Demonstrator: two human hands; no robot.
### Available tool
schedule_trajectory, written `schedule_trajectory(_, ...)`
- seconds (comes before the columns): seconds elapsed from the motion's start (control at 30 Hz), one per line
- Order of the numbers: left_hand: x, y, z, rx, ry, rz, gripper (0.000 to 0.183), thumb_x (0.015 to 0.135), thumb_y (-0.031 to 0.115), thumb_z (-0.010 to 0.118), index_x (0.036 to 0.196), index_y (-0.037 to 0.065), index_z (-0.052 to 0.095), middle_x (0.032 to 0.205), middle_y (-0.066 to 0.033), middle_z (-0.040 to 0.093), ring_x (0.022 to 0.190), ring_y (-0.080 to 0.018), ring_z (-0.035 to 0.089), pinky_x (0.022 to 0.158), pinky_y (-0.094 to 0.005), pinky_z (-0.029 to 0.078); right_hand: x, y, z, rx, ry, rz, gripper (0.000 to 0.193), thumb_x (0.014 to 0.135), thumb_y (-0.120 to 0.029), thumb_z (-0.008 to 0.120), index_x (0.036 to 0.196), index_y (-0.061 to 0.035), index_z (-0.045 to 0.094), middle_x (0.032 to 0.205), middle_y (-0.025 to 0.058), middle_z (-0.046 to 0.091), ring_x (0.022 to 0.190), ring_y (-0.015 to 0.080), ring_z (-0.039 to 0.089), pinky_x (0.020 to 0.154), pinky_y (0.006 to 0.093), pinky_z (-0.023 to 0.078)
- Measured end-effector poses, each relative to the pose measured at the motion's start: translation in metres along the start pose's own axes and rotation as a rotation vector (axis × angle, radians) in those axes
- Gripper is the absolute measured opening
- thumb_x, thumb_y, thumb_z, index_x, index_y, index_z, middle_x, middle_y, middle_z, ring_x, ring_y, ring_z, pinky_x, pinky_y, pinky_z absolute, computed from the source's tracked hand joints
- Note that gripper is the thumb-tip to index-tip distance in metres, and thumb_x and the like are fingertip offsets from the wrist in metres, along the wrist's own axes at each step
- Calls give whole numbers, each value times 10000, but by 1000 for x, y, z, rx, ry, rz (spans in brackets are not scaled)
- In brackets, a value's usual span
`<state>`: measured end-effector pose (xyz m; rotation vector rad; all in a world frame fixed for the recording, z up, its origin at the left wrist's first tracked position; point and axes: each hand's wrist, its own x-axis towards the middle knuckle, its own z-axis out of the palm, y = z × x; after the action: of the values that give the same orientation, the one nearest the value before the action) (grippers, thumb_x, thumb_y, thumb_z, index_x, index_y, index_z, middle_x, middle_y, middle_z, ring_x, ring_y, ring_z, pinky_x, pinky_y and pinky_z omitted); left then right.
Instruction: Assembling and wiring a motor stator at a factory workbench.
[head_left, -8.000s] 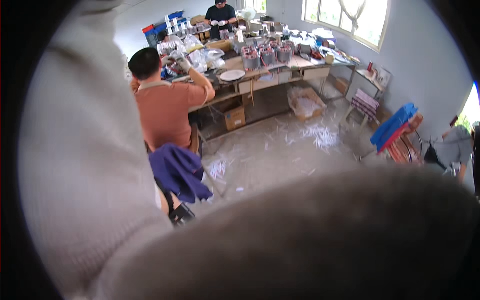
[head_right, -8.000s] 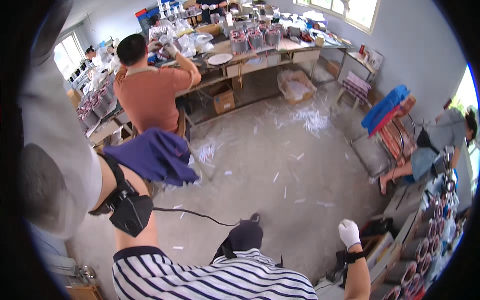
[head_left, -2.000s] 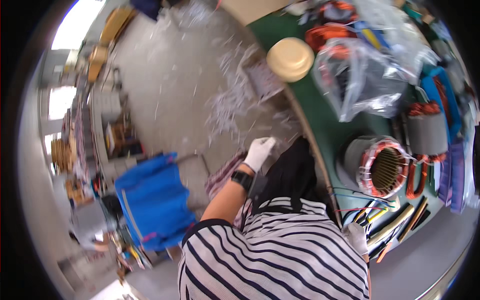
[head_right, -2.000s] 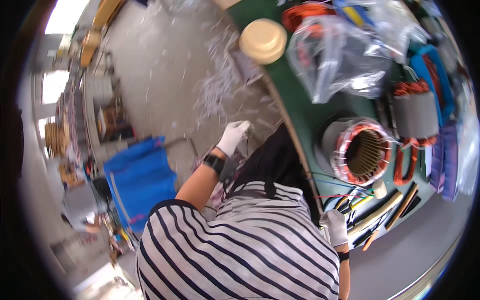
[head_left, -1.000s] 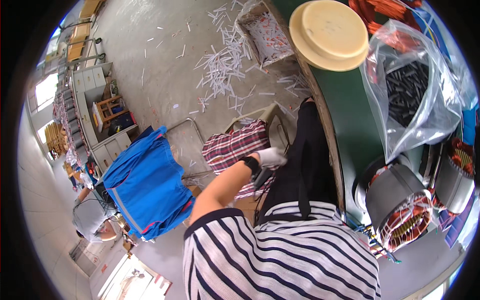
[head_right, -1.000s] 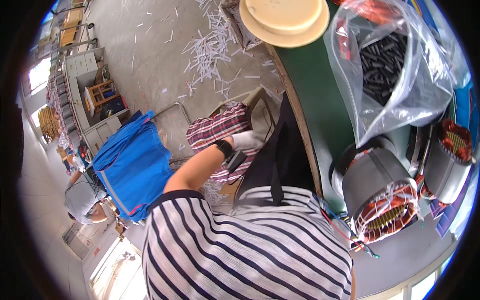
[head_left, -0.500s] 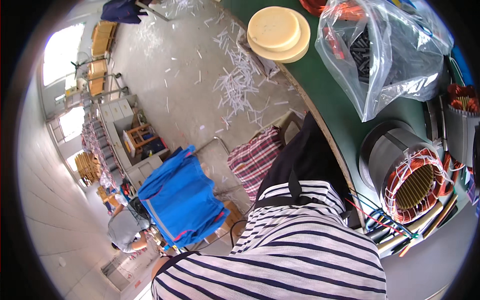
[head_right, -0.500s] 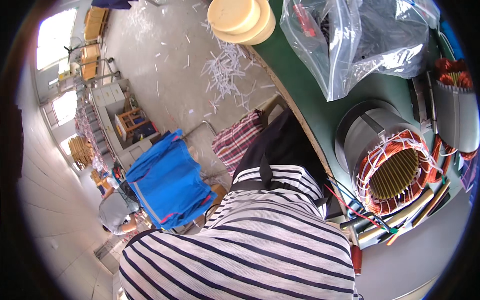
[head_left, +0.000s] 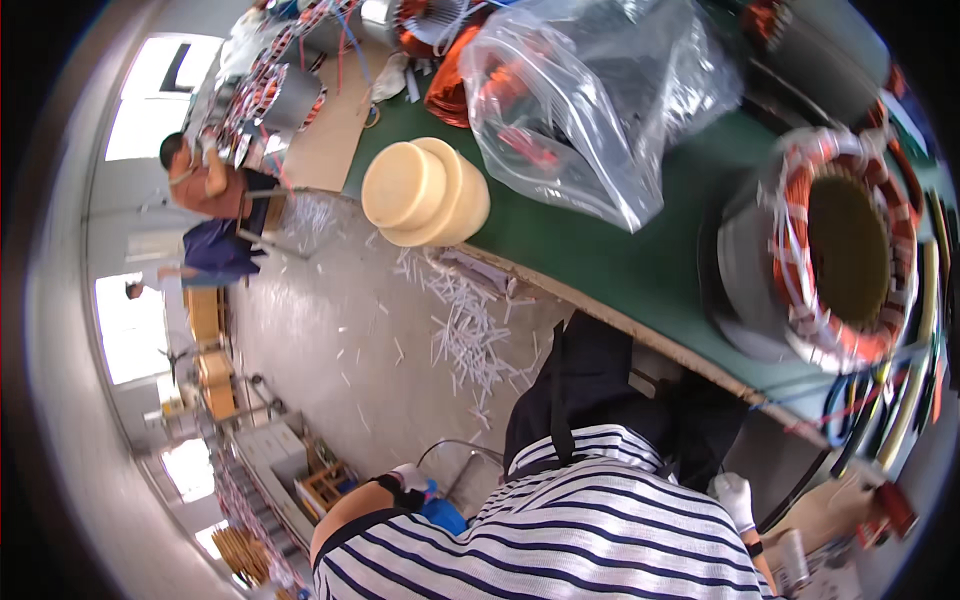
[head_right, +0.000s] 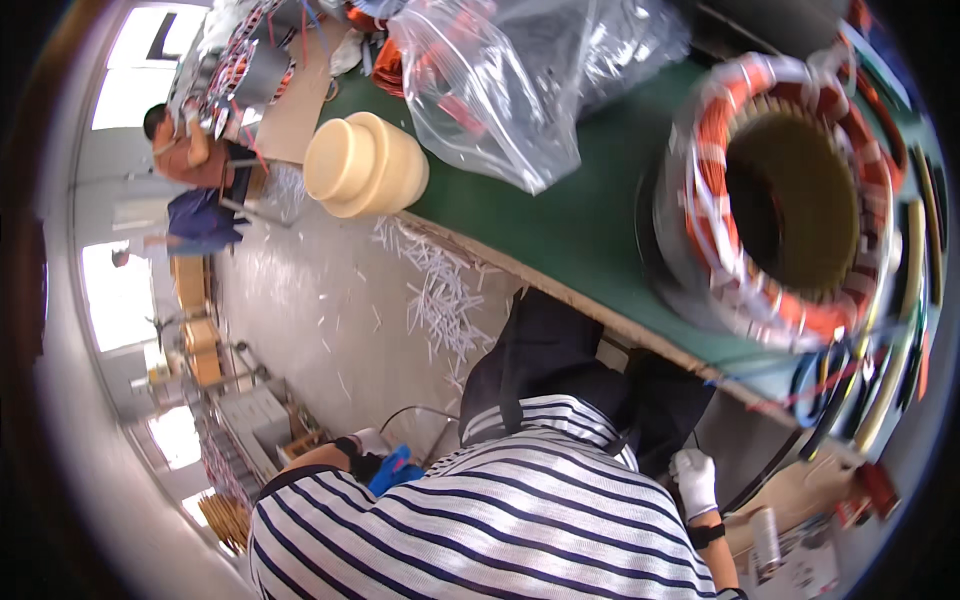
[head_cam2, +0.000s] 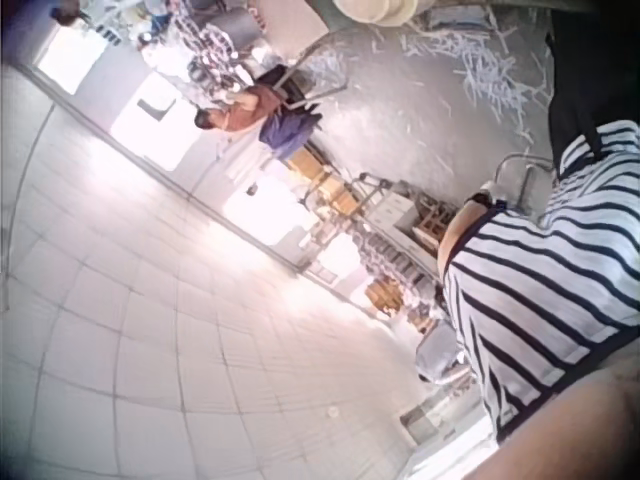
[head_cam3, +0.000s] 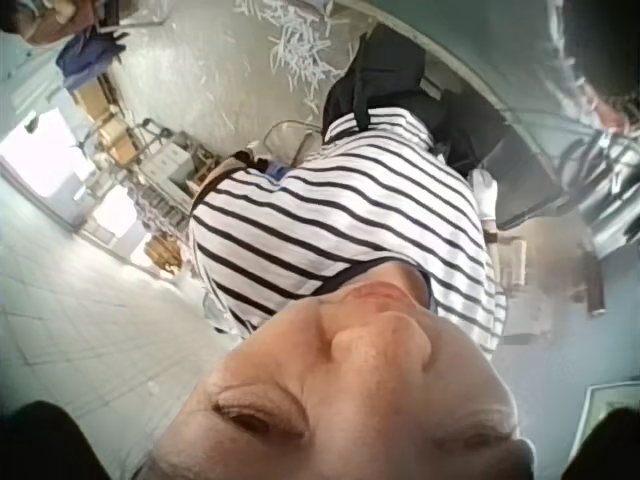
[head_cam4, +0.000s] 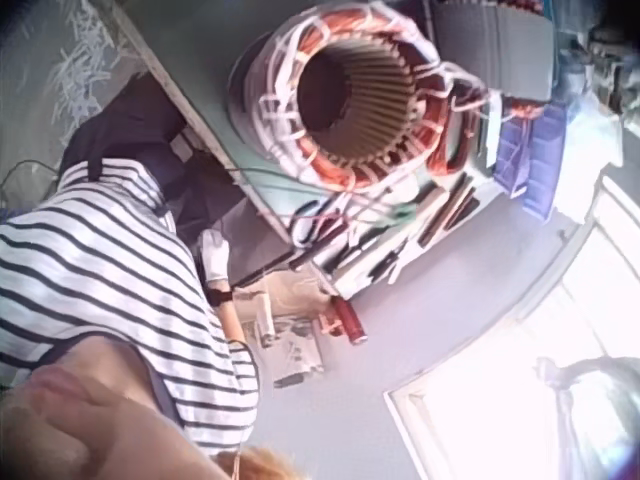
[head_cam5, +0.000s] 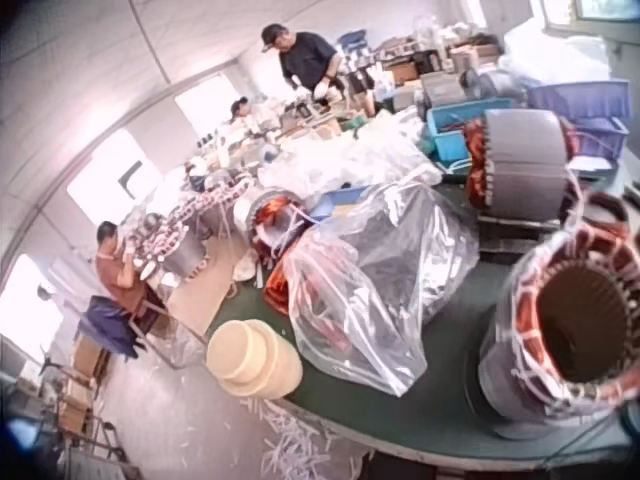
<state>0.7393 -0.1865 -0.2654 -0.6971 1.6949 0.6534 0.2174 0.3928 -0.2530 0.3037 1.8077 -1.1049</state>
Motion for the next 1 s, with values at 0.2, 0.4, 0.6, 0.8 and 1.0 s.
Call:
schedule_trajectory(0.2, 45, 294, -146, 193, 477, 171, 338, 871, 339, 529, 1082, 105, 651, 1081, -172, 641, 1001, -346, 600, 868, -421, 479, 0, 49, 59, -502, 811, -302, 136, 849, -132, 561, 801, -11, 598, 771, 190, 595, 707, 391, 560, 655, 437, 460)
schedule_trajectory(0.4, 78, 401, -151, 43, 711, 751, 346, 831, 275, 625, 1087, 48, 580, 1059, -200, 620, 976, -362, 606, 832, -441, 481, 108, -43, 107, -544, 578, -655, 214, 830, -213, 547, 766, -34, 645, 803, 182, 622, 790, 383, 602, 708, 457, 489)
schedule_trajectory(0.6, 3, 363, -167, 179, 7, 896, 246, 816, 194, 611, 986, 19, 642, 843, -152, 637, 790, -276, 625, 754, -363, 496, 217, -7, 180, -848, 21, -152, 260, 801, -220, 559, 940, -78, 727, 1051, 218, 653, 977, 366, 643, 834, 429, 525)
schedule_trajectory(0.8, -24, 361, -176, 135, 227, 377, 318, 872, 208, 590, 1144, 50, 638, 1007, -132, 684, 919, -246, 657, 824, -330, 504, 280, 22, 193, -1289, -614, -583, 299, 848, -218, 565, 1044, -29, 690, 1113, 176, 655, 1047, 325, 626, 879, 413, 499)
schedule_trajectory(1.0, -6, 426, -228, 85, 457, 404, 335, 888, 272, 561, 1142, 67, 635, 1083, -141, 663, 977, -301, 643, 873, -361, 497, 267, 298, 158, -1034, -464, -621, 313, 854, -243, 563, 1071, -45, 672, 1110, 173, 650, 1041, 343, 617, 877, 438, 488)
